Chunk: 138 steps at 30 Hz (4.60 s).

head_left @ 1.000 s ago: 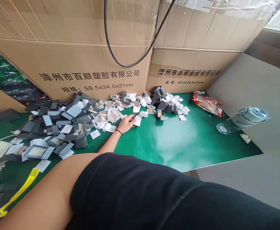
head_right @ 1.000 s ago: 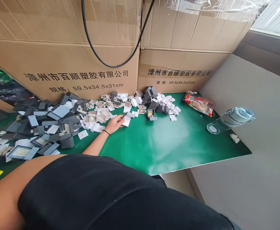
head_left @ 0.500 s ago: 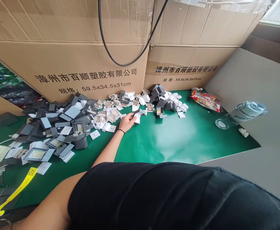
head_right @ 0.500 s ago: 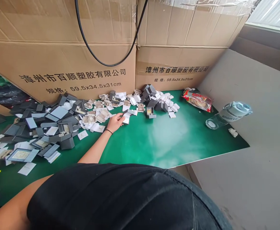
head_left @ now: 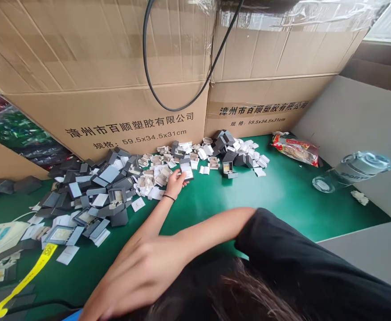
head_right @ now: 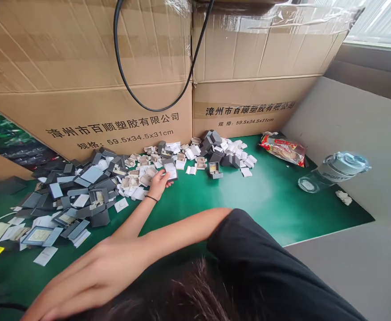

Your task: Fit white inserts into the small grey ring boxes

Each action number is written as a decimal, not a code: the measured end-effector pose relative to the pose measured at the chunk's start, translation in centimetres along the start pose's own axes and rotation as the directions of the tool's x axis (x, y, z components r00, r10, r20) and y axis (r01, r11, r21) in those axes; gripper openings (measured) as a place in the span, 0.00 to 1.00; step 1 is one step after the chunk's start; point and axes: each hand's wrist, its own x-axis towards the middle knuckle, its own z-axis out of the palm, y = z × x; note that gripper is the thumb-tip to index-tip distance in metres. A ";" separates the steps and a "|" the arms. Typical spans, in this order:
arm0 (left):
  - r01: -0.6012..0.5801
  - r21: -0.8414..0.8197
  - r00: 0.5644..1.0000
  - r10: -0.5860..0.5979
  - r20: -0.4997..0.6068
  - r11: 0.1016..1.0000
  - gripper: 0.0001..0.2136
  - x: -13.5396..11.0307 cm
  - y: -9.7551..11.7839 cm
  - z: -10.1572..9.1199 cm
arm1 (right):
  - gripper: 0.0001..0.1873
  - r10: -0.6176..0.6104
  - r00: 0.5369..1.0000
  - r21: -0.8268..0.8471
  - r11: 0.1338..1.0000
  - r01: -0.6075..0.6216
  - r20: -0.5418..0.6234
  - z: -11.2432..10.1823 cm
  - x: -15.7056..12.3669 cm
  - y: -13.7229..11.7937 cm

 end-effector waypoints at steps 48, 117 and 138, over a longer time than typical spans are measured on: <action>-0.471 0.280 0.882 0.458 0.115 0.837 0.23 0.2 -1.8 0.4 | 0.07 0.717 0.422 0.132 0.577 -0.806 -0.555 -9.8 -13.7 15.6; -0.618 0.641 0.785 0.397 0.475 0.455 0.27 3.4 5.1 11.1 | 0.17 0.431 0.545 -0.532 0.164 -0.831 -0.719 -27.9 -16.4 8.9; 0.222 0.932 0.902 0.304 -0.308 0.285 0.25 -0.5 6.3 -15.4 | 0.27 0.757 0.581 -0.131 0.571 -0.811 -0.299 -8.4 -12.9 15.3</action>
